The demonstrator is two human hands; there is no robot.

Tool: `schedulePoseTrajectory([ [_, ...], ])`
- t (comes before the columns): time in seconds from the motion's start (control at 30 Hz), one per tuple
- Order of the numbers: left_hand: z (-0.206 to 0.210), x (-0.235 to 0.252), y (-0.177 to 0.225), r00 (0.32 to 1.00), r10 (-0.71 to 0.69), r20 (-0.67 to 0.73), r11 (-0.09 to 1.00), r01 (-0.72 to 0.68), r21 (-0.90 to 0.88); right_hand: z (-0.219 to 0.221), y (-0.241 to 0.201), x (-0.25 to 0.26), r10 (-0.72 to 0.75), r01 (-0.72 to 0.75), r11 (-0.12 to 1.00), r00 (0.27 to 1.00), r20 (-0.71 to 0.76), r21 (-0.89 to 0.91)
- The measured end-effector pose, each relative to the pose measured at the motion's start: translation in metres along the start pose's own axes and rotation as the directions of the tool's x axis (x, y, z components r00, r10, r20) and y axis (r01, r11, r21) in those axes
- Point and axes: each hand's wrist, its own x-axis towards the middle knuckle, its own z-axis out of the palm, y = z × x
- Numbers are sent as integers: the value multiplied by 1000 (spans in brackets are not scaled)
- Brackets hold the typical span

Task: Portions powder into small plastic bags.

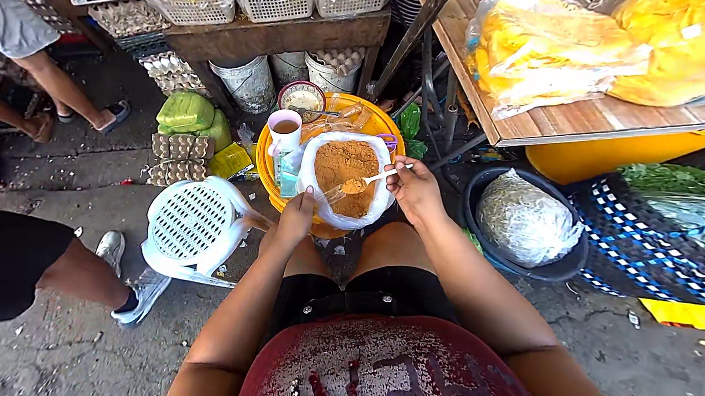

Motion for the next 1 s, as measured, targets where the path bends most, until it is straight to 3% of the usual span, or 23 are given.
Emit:
schedulePoseTrajectory([
  [0.13,0,-2,6,1000,-8,5,1000,8,19,14,10,-3,-26,42,986,994,102,-163],
  [0.23,3,-2,8,999,-22,25,999,24,-44,30,17,-18,-80,155,935,968,238,-320],
  [0.3,8,-1,7,999,-35,15,980,37,-195,37,19,-33,-151,307,876,907,393,-371],
  [0.37,10,-2,6,998,-54,34,924,62,-377,36,16,-45,-276,513,777,798,535,-365],
  [0.43,8,-4,5,996,-68,52,876,85,-474,32,7,-49,-405,659,678,705,582,-326],
  [0.5,6,-4,-1,996,-77,50,876,92,-474,24,-5,-45,-507,718,619,675,536,-319],
  [0.6,6,-1,-12,996,-84,24,913,87,-399,14,-10,-23,-583,699,571,714,387,-431],
  [0.73,7,0,-17,999,-47,-1,965,45,-260,0,30,14,-465,541,551,831,305,-635],
  [0.87,3,-3,-16,1000,-13,-11,997,12,-76,5,59,17,-244,382,627,924,294,-679],
  [1.0,-2,-4,-18,1000,-10,-20,1000,10,-16,12,52,9,-201,300,717,953,226,-630],
])
